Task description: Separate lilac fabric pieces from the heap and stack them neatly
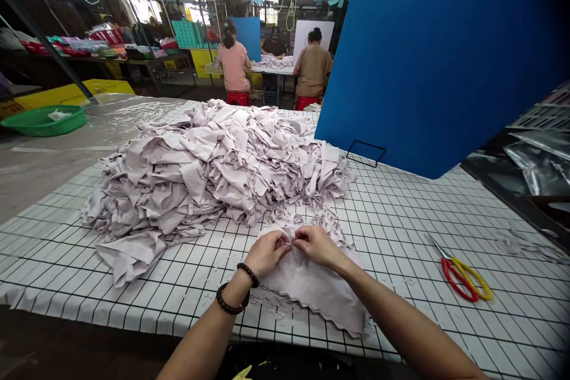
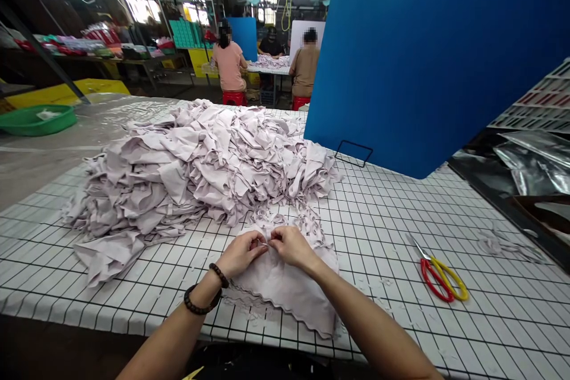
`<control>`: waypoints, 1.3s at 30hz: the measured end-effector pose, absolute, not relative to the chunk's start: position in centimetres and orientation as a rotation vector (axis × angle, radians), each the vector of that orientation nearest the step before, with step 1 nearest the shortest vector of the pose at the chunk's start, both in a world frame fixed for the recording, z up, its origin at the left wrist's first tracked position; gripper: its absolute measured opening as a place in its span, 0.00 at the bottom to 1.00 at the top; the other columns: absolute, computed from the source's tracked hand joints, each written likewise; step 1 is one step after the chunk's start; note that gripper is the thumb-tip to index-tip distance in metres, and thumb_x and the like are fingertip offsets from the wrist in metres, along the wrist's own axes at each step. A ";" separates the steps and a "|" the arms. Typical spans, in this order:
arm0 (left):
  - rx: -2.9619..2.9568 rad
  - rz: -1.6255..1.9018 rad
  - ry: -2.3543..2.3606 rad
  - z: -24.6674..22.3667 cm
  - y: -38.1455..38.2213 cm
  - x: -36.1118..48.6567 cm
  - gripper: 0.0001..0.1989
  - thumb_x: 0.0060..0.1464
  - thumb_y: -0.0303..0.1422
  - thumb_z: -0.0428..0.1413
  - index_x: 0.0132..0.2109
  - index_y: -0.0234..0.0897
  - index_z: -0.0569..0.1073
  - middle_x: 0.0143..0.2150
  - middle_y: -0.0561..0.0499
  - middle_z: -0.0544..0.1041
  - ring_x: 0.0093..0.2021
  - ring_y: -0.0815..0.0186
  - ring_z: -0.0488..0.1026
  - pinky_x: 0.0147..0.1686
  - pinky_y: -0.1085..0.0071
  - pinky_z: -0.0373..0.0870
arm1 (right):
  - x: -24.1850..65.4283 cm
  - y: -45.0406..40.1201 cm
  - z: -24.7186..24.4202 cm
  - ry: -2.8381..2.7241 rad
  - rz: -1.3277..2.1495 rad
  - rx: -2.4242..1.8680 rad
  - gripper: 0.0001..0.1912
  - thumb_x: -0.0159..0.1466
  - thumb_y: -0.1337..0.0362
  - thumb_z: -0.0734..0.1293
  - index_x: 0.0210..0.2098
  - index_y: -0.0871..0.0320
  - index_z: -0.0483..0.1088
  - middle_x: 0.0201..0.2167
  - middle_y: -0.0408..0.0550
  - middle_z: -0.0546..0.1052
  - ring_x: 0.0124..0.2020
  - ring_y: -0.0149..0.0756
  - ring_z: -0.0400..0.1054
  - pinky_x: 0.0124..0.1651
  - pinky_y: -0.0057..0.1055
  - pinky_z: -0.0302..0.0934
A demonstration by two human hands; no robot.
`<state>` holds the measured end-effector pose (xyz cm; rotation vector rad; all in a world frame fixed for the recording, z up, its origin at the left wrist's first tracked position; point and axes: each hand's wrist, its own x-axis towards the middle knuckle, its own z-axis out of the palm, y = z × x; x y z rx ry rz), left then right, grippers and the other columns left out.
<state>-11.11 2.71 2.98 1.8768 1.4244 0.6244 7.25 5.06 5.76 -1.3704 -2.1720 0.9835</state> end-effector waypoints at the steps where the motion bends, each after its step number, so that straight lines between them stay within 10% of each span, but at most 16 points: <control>1: 1.885 0.623 1.425 3.0 2.8 -11.1 0.09 0.52 0.40 0.55 0.36 0.40 0.72 0.29 0.54 0.71 0.31 0.67 0.67 0.30 0.73 0.59 | 7.2 5.1 5.8 -2.192 0.961 -1.374 0.06 0.57 0.67 0.63 0.24 0.59 0.69 0.23 0.42 0.72 0.27 0.29 0.64 0.31 0.24 0.52; 22: 1.941 0.536 1.422 3.1 3.6 -11.2 0.11 0.52 0.41 0.55 0.30 0.38 0.72 0.30 0.52 0.71 0.33 0.65 0.68 0.31 0.71 0.61 | 6.1 5.1 4.6 -1.943 1.148 -1.425 0.07 0.56 0.63 0.64 0.24 0.60 0.70 0.23 0.42 0.72 0.26 0.30 0.64 0.29 0.25 0.55; 29: 1.773 0.905 1.709 3.2 0.9 -13.1 0.15 0.54 0.43 0.53 0.44 0.39 0.68 0.41 0.48 0.69 0.42 0.63 0.68 0.42 0.67 0.65 | 9.5 2.1 7.3 -1.966 0.661 -1.558 0.14 0.63 0.65 0.57 0.45 0.57 0.69 0.44 0.51 0.72 0.43 0.39 0.67 0.43 0.35 0.62; 39: 1.546 0.726 1.842 2.0 -3.4 -16.4 0.16 0.53 0.47 0.51 0.32 0.38 0.69 0.29 0.52 0.73 0.31 0.66 0.70 0.31 0.72 0.63 | 13.0 -8.1 0.1 -2.084 0.129 -2.035 0.34 0.65 0.50 0.49 0.66 0.60 0.43 0.67 0.55 0.46 0.67 0.51 0.35 0.63 0.58 0.34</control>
